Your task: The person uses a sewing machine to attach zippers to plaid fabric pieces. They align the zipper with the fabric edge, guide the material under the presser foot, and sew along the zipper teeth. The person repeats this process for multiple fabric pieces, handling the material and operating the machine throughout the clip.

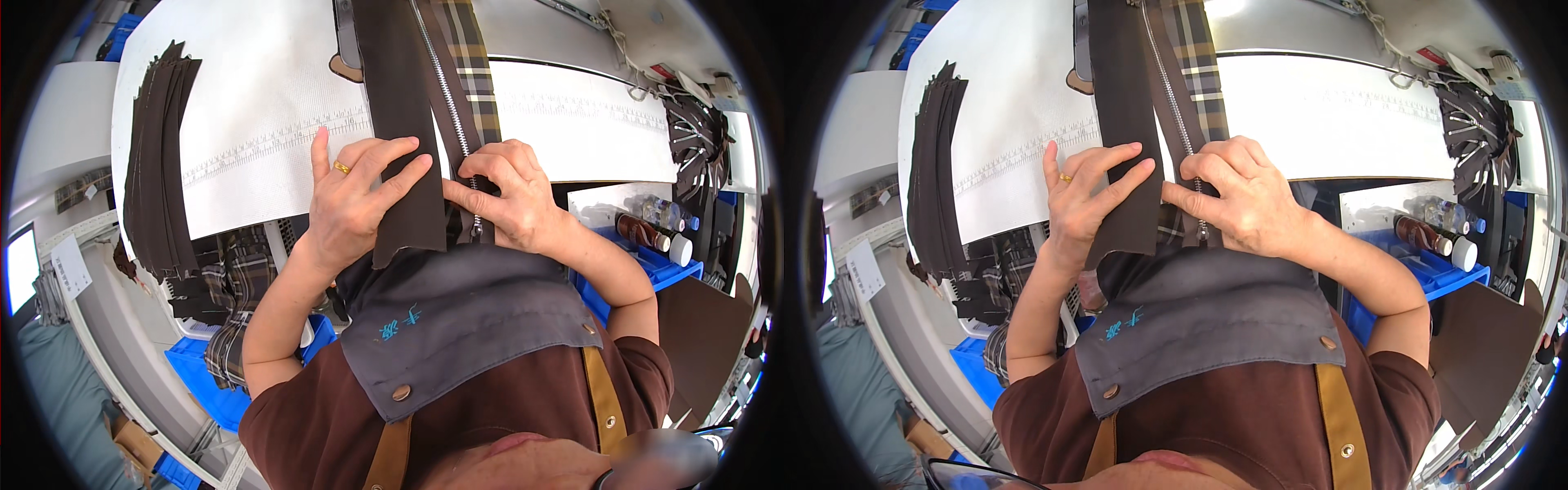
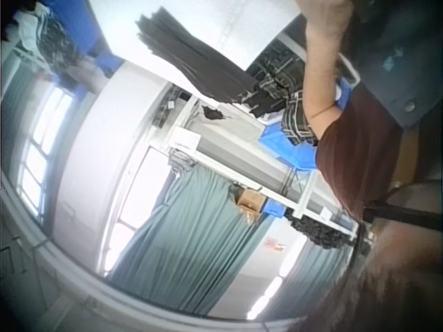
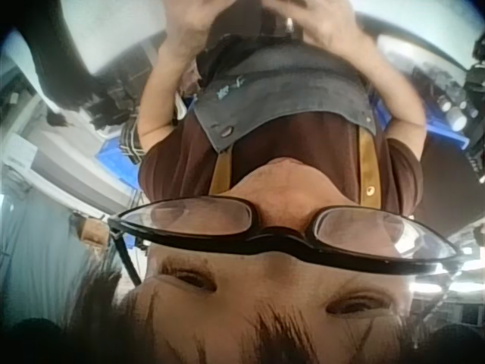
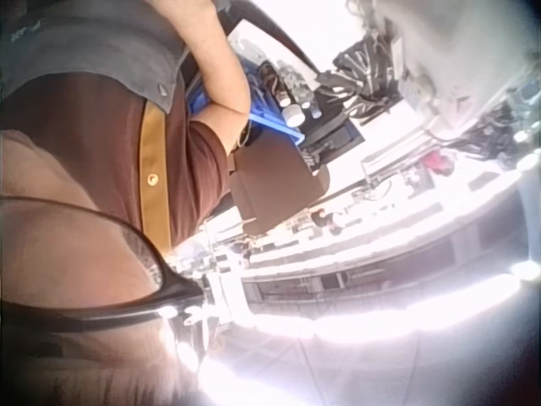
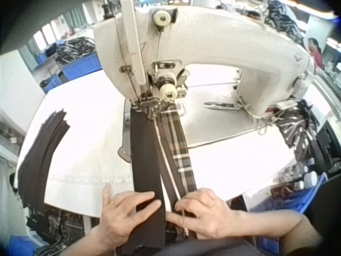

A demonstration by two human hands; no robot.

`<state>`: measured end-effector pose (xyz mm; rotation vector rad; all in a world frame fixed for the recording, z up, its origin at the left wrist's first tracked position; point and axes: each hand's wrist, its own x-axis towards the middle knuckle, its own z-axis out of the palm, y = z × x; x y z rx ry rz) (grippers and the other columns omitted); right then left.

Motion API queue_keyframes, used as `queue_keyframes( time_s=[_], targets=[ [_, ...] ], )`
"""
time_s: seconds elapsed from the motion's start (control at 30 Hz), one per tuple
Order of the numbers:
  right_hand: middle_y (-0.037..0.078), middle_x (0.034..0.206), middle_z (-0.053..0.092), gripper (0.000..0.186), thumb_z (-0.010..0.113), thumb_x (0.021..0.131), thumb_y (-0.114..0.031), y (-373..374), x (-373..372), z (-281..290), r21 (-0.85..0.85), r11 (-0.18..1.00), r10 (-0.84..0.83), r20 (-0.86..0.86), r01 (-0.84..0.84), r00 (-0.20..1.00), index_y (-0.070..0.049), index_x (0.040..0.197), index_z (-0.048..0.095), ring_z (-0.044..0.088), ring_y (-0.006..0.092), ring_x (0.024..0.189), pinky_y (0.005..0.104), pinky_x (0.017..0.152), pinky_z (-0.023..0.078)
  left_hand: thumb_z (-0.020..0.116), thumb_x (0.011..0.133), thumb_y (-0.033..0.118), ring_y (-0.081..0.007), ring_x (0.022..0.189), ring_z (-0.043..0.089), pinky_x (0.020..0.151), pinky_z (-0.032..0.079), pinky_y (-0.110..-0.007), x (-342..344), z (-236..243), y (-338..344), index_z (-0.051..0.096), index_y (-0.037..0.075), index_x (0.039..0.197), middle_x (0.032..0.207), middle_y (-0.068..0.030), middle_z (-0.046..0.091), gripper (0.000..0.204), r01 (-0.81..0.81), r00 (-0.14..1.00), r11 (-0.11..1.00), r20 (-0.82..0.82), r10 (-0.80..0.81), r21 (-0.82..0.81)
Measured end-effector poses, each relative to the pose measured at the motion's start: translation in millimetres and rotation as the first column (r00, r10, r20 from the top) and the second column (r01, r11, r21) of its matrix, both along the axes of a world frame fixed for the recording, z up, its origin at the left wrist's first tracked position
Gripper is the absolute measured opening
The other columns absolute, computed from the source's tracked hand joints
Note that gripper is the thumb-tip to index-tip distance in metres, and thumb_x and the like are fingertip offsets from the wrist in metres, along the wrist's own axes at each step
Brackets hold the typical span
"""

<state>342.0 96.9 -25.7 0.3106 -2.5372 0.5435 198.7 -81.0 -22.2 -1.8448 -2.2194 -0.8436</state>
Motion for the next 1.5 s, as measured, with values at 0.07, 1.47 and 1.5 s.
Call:
queue_keyframes(
  time_s=[0.07, 1.47, 1.5],
  targets=[
    [0.005, 0.096, 0.059, 0.034, 0.063, 0.062, -0.012, 3.8, 2.7, -2.9, -0.015, 0.999, 0.042, -0.038, -0.042, 0.998, -0.006, 0.095, 0.068, 0.057, 0.0215, 0.089, 0.0335, 0.074, 0.044, 0.062, 0.076, 0.02, -0.0152, 0.096, 0.059, 0.111, 0.009, -0.05, -1.9, 0.0, -2.4, 0.067, 0.018, 0.109, 0.114, 0.0016, 0.061, 0.034, 0.018, 1.0, 1.0, 0.006, -0.018, -0.011],
    [0.006, 0.111, 0.057, 0.041, 0.066, 0.07, -0.014, 9.5, -4.6, 16.5, 0.064, 0.994, 0.078, 0.158, -0.089, 0.984, -0.006, 0.11, 0.064, 0.054, 0.0215, 0.098, 0.0344, 0.082, 0.044, 0.062, 0.085, 0.022, -0.0194, 0.111, 0.053, 0.108, 0.016, -0.057, -74.6, 6.2, 55.0, 0.064, 0.015, 0.115, 0.125, 0.0047, 0.059, 0.031, -0.023, 0.988, 0.993, -0.153, 0.005, -0.116],
    [0.006, 0.11, 0.057, 0.041, 0.065, 0.07, -0.014, 9.1, -5.6, 17.3, 0.061, 0.993, 0.088, 0.159, -0.099, 0.983, -0.006, 0.11, 0.064, 0.054, 0.0211, 0.098, 0.0342, 0.081, 0.044, 0.063, 0.085, 0.025, -0.0203, 0.111, 0.053, 0.108, 0.016, -0.058, -90.1, 6.0, 66.6, 0.064, 0.015, 0.115, 0.125, 0.0048, 0.059, 0.031, -0.033, 0.991, 0.993, -0.132, 0.018, -0.109]
  ],
)
